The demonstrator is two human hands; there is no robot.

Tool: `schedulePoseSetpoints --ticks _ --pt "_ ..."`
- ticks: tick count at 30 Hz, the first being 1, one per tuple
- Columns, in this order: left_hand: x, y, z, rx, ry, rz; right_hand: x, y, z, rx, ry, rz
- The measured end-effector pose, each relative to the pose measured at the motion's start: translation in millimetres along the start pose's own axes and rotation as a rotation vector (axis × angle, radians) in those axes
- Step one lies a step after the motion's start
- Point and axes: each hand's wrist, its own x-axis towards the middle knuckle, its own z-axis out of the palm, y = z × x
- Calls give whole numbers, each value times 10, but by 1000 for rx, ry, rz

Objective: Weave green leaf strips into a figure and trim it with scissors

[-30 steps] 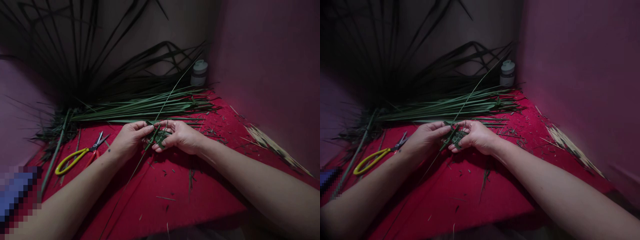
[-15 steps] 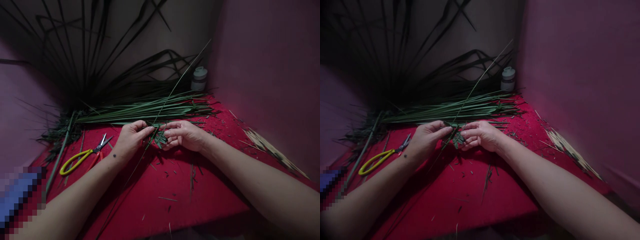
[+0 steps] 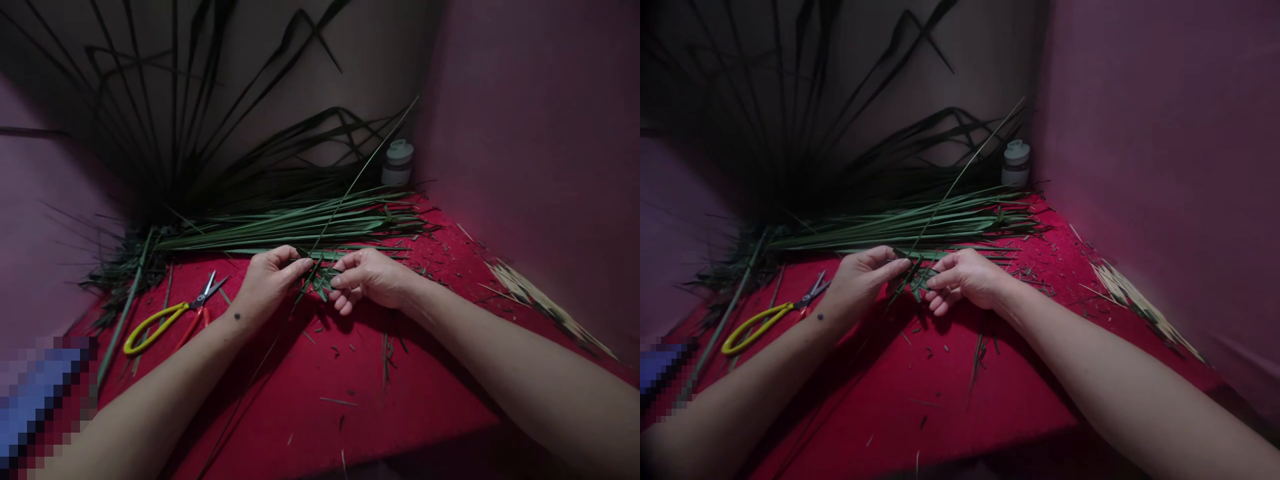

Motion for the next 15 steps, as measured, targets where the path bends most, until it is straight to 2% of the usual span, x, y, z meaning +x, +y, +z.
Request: schedulePoseSetpoints --ticks 4,9,11,15 --pt "-19 -4 34 56 -2 49 -12 5 59 16 37 -41" --pt "-49 1 68 2 -133 25 28 63 132 21 178 -121" --pt "-29 -17 58 -109 -127 -19 40 76 141 39 180 -119" --pt "37 -72 25 -388 -82 -210 38 69 142 57 187 -107"
